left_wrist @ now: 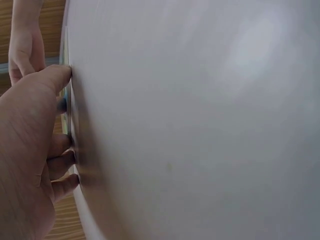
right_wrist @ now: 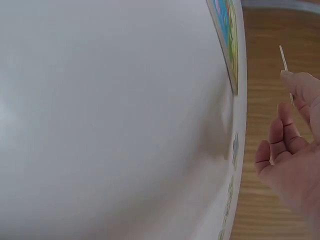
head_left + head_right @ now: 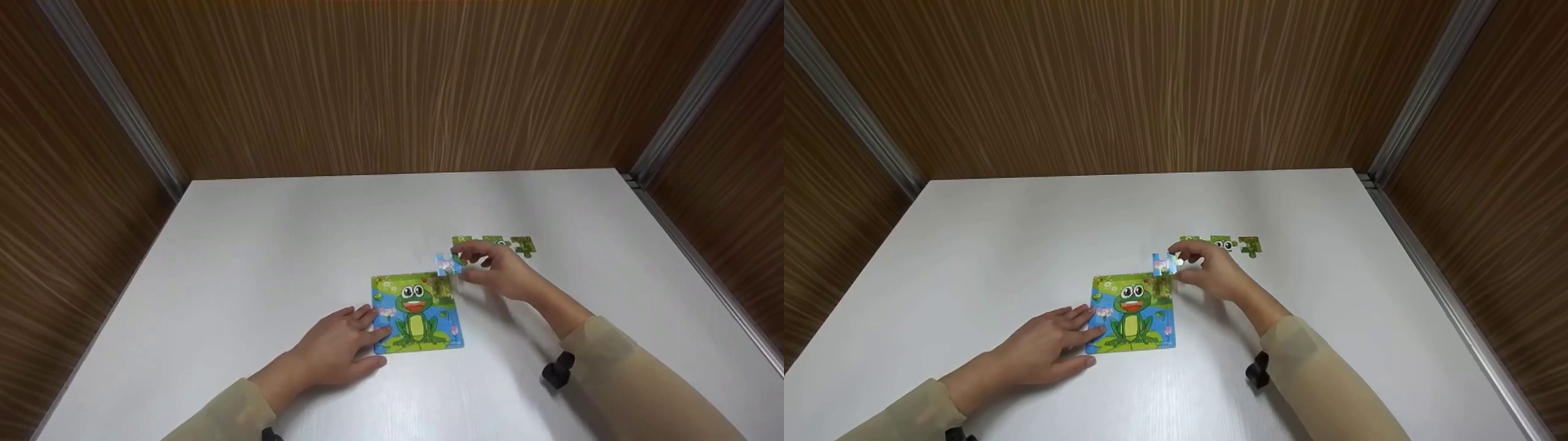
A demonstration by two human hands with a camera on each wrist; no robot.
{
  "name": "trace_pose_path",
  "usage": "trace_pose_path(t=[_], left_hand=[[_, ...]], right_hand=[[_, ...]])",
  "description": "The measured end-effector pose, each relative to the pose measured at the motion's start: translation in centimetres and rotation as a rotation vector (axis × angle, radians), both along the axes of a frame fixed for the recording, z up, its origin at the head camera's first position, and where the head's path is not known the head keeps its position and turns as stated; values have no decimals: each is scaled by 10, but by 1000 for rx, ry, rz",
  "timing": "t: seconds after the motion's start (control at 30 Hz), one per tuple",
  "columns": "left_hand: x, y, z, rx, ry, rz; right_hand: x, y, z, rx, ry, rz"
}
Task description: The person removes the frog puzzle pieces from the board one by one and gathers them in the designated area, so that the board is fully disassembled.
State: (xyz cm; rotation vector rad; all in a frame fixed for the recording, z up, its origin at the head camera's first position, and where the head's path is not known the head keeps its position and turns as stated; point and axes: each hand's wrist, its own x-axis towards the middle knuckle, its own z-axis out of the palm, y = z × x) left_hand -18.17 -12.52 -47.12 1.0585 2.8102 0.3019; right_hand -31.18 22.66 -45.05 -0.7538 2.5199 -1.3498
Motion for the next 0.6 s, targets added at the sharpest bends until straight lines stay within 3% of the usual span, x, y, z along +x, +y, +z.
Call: trace_pose_path(t=[0.27, 0.6], left_hand=[[1, 0, 0, 11, 0, 5], [0, -1, -1, 2, -1, 6]], right_hand=[[-14, 28, -12, 5, -22, -81], [-19, 36, -18, 50, -84, -133]])
